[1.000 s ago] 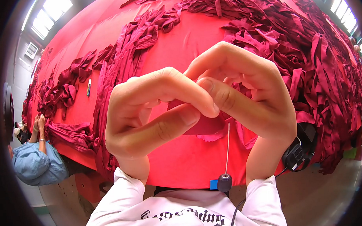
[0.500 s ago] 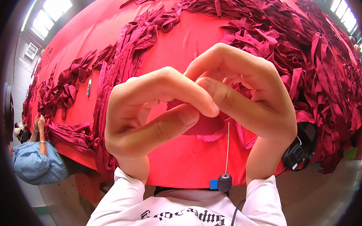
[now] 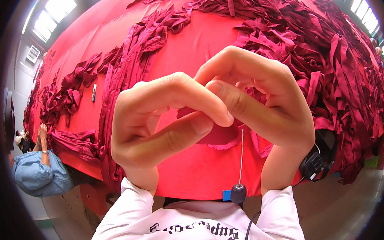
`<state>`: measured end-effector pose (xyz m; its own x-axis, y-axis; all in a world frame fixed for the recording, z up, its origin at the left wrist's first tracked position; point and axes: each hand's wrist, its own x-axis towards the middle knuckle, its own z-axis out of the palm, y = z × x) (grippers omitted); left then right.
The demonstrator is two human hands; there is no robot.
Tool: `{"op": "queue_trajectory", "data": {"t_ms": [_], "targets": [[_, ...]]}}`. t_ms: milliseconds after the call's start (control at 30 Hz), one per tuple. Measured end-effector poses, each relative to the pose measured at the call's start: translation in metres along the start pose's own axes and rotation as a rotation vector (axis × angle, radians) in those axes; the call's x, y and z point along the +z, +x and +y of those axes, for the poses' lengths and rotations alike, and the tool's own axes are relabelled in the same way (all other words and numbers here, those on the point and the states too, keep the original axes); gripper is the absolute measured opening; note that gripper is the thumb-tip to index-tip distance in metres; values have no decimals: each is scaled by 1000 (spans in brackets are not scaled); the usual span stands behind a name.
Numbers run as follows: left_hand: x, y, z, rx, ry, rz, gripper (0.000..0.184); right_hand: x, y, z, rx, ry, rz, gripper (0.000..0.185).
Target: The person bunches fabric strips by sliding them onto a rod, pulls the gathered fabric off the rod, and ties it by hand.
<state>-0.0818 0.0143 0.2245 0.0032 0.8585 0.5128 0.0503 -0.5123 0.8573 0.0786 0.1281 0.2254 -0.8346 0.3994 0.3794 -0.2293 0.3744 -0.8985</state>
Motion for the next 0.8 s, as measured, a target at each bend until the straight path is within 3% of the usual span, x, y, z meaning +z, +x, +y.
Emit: {"op": "queue_trajectory", "data": {"t_ms": [800], "targets": [[1, 0, -1, -13, 52, -3, 18, 1, 1, 4, 3, -45, 12, 34]]}}
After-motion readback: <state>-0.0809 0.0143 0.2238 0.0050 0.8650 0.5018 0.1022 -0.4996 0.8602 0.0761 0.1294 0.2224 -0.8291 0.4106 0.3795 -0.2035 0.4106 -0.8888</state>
